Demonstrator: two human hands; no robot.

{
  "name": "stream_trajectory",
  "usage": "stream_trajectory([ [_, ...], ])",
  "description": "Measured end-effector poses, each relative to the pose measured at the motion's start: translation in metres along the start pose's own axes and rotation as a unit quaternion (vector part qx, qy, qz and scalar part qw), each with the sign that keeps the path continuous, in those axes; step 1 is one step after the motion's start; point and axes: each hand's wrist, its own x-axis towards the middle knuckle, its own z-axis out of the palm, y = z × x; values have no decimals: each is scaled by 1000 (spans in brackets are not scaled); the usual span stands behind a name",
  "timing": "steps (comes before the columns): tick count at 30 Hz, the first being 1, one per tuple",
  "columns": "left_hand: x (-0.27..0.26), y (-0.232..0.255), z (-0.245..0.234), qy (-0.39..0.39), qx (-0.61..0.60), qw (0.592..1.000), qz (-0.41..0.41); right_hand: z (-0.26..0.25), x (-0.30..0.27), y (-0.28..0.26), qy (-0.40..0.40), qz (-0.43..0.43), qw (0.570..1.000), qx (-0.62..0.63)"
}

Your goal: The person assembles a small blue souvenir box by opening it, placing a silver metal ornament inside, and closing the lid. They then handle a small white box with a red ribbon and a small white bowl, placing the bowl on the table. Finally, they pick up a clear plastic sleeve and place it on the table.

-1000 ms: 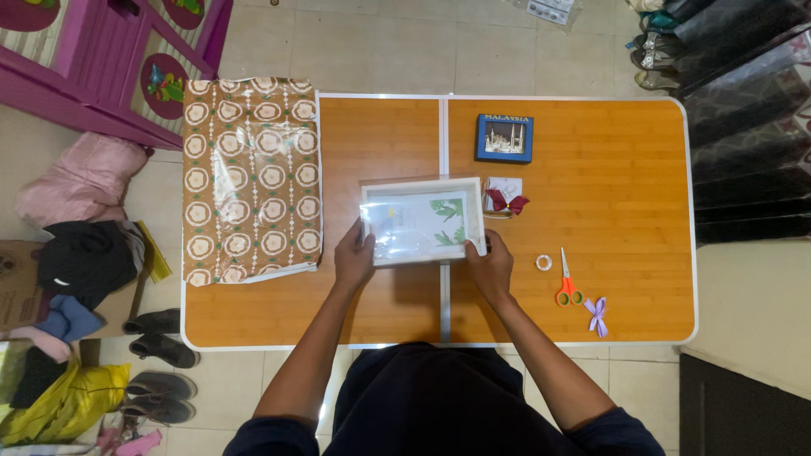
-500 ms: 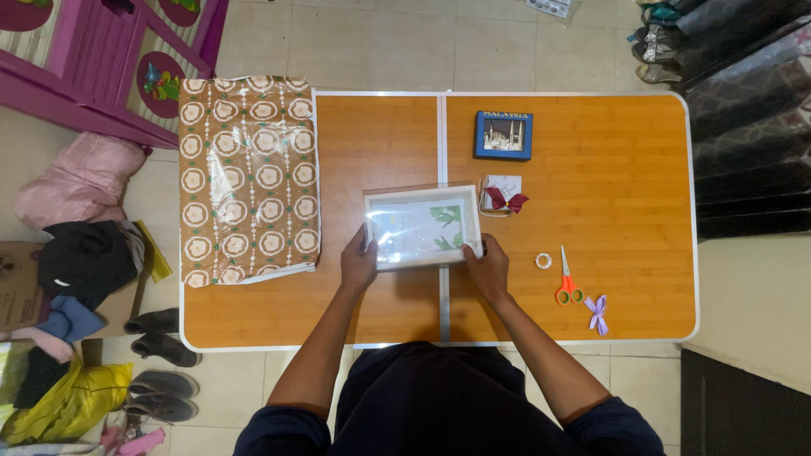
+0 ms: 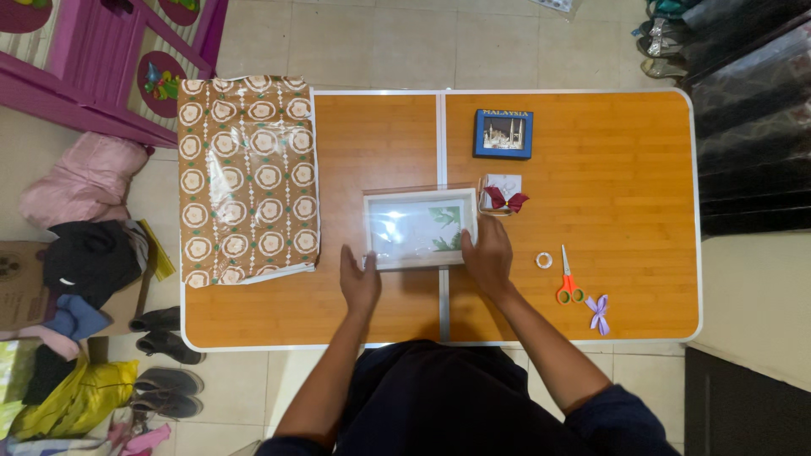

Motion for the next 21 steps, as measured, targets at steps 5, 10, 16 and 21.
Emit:
stream_trajectory([
  [5, -53, 7, 11, -23, 65, 988, -137, 14, 41, 2, -70, -71, 995, 10],
  [10, -64, -9, 37, -44, 5, 984, -171, 28, 71, 6, -145, -125, 981, -18],
  [16, -56, -12, 49, -40, -68, 994, -78, 35, 74, 7, -208, -104, 971, -47],
  [21, -43, 0, 47, -45, -63, 996, -44, 31, 71, 6, -189, -113, 973, -69],
])
